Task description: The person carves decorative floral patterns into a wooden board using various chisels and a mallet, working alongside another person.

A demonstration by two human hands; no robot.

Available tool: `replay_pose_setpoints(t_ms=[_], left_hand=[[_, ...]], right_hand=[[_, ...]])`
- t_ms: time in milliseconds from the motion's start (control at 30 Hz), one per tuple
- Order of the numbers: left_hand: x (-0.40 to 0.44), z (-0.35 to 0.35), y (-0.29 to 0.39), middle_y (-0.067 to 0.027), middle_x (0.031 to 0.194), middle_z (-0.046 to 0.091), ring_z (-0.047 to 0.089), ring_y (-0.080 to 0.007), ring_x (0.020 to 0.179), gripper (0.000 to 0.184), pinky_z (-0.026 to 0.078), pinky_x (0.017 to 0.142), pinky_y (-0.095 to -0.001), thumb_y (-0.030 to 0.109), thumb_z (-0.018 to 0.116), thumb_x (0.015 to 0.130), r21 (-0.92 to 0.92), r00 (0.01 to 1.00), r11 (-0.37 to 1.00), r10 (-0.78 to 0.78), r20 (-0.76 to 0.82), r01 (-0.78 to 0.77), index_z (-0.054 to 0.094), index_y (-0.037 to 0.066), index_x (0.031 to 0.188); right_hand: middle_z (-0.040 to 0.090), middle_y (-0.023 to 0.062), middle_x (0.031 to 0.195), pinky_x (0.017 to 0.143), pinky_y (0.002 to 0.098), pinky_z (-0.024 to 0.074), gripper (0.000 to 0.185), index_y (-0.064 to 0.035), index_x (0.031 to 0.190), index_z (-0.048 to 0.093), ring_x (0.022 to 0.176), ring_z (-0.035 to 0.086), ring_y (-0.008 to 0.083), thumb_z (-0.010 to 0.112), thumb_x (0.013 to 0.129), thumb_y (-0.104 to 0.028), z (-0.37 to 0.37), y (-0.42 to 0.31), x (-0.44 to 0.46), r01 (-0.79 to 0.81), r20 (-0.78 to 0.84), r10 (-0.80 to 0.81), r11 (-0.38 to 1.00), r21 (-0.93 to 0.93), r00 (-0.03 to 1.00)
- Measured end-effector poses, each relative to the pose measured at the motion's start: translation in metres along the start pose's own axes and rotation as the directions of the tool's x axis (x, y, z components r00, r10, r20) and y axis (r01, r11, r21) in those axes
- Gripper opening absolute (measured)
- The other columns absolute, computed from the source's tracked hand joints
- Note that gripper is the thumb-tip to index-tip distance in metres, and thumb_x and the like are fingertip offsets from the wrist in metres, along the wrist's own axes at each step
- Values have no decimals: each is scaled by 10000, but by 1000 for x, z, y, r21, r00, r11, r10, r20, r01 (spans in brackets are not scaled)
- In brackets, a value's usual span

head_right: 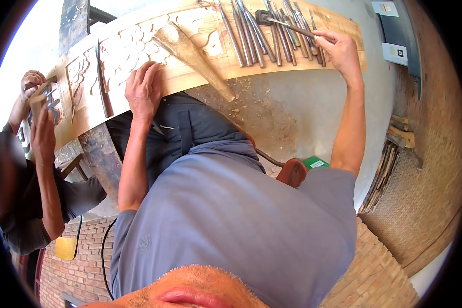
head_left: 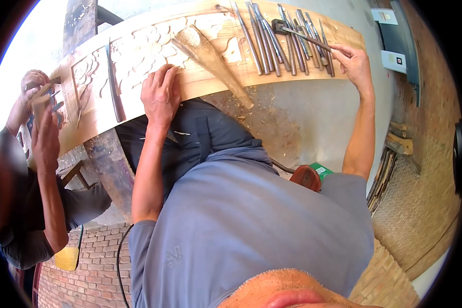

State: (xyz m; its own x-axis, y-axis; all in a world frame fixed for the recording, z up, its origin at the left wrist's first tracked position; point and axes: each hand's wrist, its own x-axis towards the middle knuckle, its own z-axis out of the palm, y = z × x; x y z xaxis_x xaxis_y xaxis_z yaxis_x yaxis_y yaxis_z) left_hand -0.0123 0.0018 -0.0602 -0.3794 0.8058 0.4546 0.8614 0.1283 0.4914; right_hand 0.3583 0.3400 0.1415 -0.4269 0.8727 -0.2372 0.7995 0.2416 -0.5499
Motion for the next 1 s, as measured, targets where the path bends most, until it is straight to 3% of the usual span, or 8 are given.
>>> replay_pose_setpoints(t_ms=[233, 333, 433, 533, 700, 833, 900, 1000], left_hand=[[0, 0, -1, -62, 1229, 763, 714, -295, 1033, 334, 571, 906, -426, 27, 786, 890, 13, 1000, 1000, -5, 4, 5, 773, 85, 1219], [0, -3, 1, -67, 1226, 762, 714, -292, 1036, 317, 570, 904, -424, 25, 783, 901, -13, 1000, 1000, -14, -9, 14, 771, 73, 1214], [3, -7, 3, -75, 1220, 762, 715, -289, 1048, 316, 571, 902, -421, 21, 785, 906, -23, 1000, 1000, 4, -24, -5, 767, 58, 1219], [3, -2, 15, -109, 1288, 765, 725, -308, 1145, 364, 585, 955, -434, 42, 794, 946, -32, 995, 999, 41, -89, -44, 762, 63, 1308], [34, -20, 88, -135, 1345, 722, 704, -303, 1192, 571, 591, 980, -428, 187, 804, 975, -143, 930, 924, 332, -159, -355, 643, 82, 1512], [34, -38, 96, -65, 1102, 710, 694, -219, 934, 589, 579, 811, -353, 162, 786, 919, -215, 930, 913, 363, 47, -346, 669, 104, 1494], [31, -39, 79, -28, 1003, 676, 655, -185, 827, 595, 541, 707, -332, 139, 793, 869, -156, 947, 934, 317, -50, -321, 698, 115, 1456], [37, -39, 62, 3, 859, 647, 621, -177, 704, 486, 474, 569, -333, 102, 828, 805, -145, 930, 943, 253, -267, -299, 768, 119, 1287]], right_hand=[[791, 29, 912, 606, 244, 465, 298, -36, 1302, 832, 667, 577, 72, 751, 1040, -150, -9, -33, 19, 153, 36, -151, 923, -352, 988], [818, 49, 1007, 676, 244, 505, 297, -25, 1317, 822, 735, 618, 82, 750, 1046, -126, -14, -43, -8, 91, -103, -129, 947, -307, 986], [824, 50, 1066, 703, 241, 520, 297, -7, 1323, 812, 778, 639, 74, 766, 1040, -86, -6, -26, -20, 122, -82, -114, 987, 102, 990], [807, 21, 946, 700, 262, 533, 300, -35, 1308, 823, 768, 648, 61, 782, 1010, -40, 30, -44, -41, 58, -65, -45, 977, 204, 997], [840, 93, 991, 712, 294, 569, 341, -25, 1291, 812, 764, 735, 115, 845, 951, -28, 101, -134, -97, 400, 114, -384, 897, -187, 916], [844, 136, 1054, 764, 335, 616, 329, -27, 1305, 806, 901, 817, 147, 836, 980, -72, 128, -155, -97, 737, 203, -723, 676, 9, 660], [847, 144, 1134, 814, 333, 627, 376, -19, 1377, 771, 946, 815, 162, 814, 1028, -153, 138, -141, -84, 482, 48, -559, 752, 449, 828], [837, 154, 1238, 898, 333, 637, 516, -11, 1477, 711, 1020, 811, 193, 795, 1065, -310, 179, -109, -49, 295, -120, -270, 845, 445, 955]])
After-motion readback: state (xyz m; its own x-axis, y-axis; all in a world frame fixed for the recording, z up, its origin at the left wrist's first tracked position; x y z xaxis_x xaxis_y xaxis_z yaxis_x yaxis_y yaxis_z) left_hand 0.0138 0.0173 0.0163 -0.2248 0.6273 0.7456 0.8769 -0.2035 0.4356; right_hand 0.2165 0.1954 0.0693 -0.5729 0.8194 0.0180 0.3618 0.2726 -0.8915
